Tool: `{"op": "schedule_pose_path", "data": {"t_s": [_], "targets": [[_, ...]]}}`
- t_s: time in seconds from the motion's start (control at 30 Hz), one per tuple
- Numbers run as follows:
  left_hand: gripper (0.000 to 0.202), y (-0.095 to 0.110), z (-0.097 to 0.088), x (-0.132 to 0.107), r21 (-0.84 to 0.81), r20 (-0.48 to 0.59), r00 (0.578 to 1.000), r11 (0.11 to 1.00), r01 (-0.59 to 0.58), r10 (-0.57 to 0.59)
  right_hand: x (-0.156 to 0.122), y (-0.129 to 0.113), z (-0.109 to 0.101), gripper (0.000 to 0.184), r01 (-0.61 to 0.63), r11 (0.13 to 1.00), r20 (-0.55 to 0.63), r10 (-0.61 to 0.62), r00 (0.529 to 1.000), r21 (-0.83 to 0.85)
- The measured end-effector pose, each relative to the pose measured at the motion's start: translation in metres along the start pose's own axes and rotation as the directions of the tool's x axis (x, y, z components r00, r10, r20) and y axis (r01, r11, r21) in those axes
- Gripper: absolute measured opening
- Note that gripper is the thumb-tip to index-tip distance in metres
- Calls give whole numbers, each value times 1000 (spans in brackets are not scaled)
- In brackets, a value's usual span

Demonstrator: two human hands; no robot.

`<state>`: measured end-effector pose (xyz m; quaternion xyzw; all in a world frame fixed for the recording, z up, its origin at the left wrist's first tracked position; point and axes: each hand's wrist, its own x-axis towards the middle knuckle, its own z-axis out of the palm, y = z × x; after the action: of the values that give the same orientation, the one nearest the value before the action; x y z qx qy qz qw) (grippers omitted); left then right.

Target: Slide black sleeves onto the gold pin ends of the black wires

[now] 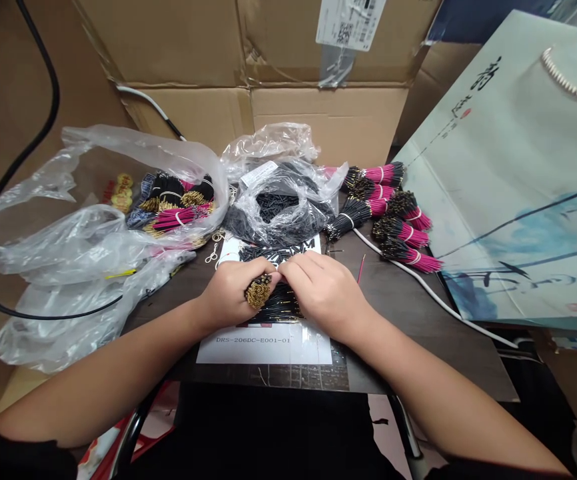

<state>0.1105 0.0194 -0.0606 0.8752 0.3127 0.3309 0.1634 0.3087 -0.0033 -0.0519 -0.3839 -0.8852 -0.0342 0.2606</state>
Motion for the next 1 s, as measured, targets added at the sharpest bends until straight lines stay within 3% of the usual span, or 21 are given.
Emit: {"op": "schedule_pose_path", "data": {"t_s": [0.1, 0.2, 0.33, 0.5, 0.63, 0.87, 1.0], "targets": [[16, -2, 2, -1, 2, -7, 1000, 1000, -24, 24, -1, -1, 2, 13, -42, 984, -56, 52, 997, 172], [14, -2, 3, -2, 25, -79, 994, 997, -74, 76, 1, -3, 1, 19, -50, 948, -107, 88, 990, 313], [14, 1, 0, -1, 17, -175, 977, 992, -124, 125, 2, -6, -6, 31, -88, 928, -189, 165, 968, 361], [14, 6, -2, -2, 29, -171, 975, 990, -139, 142, 3, -16, -16, 28, -160, 866, -274, 317, 908, 473], [11, 8, 1, -3, 14, -165, 973, 987, -162, 162, 4, -28, -19, 29, -86, 815, -348, 337, 875, 572], [16, 12, 1, -2, 101, -176, 952, 967, -234, 249, -1, -38, -17, 41, 84, 778, -412, 235, 881, 622], [17, 13, 1, -2, 105, -162, 957, 969, -224, 239, -2, -39, -15, 41, 96, 771, -423, 236, 875, 630]]}}
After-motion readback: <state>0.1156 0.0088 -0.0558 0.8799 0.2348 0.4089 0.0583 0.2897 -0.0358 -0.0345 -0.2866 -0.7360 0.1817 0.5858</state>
